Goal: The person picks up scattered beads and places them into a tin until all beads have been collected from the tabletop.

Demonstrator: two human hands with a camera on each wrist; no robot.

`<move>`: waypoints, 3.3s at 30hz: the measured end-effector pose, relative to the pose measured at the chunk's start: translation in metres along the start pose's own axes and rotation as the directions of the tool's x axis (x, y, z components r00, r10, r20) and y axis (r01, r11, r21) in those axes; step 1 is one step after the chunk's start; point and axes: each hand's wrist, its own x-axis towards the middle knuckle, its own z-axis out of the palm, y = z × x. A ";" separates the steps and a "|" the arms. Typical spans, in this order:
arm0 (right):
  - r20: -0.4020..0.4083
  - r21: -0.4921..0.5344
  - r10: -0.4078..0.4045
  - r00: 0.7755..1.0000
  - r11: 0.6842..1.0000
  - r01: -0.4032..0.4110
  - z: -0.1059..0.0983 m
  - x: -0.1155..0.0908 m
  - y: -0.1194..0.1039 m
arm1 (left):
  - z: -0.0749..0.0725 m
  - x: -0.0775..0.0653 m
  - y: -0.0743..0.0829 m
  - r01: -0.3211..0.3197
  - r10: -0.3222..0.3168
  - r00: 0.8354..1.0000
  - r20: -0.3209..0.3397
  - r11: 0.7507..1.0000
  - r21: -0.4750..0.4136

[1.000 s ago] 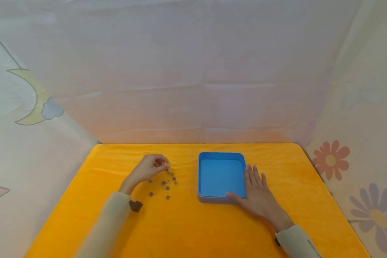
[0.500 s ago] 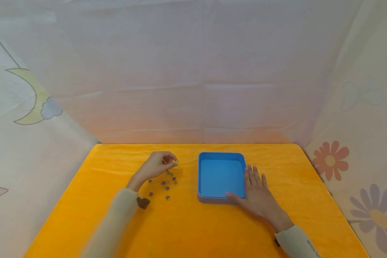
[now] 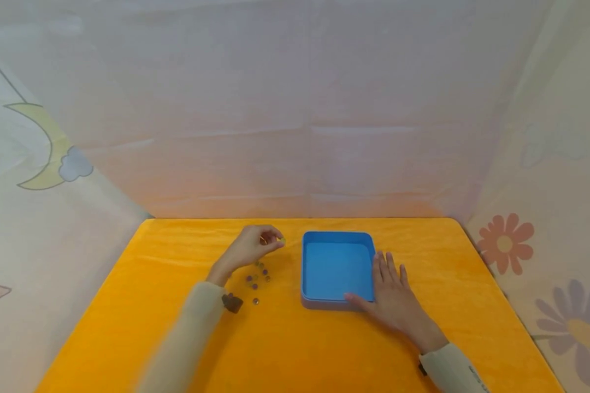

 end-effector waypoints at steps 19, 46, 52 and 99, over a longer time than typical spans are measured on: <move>-0.008 0.011 0.002 1.000 1.000 -0.002 0.002 0.001 0.003 | 0.028 0.027 0.028 -0.069 0.070 0.996 0.060 0.997 -0.025; -0.010 0.015 0.001 1.000 1.000 -0.001 0.004 0.001 0.005 | 0.053 0.061 0.056 -0.151 0.152 0.984 0.095 0.988 -0.020; -0.001 0.025 0.009 1.000 1.000 -0.009 0.004 0.002 0.005 | 0.059 0.068 0.059 -0.146 0.148 0.986 0.081 0.989 -0.035; -0.021 0.036 -0.002 1.000 0.999 0.003 0.010 0.007 0.003 | 0.099 0.095 0.076 -0.063 0.069 0.985 0.159 0.997 -0.043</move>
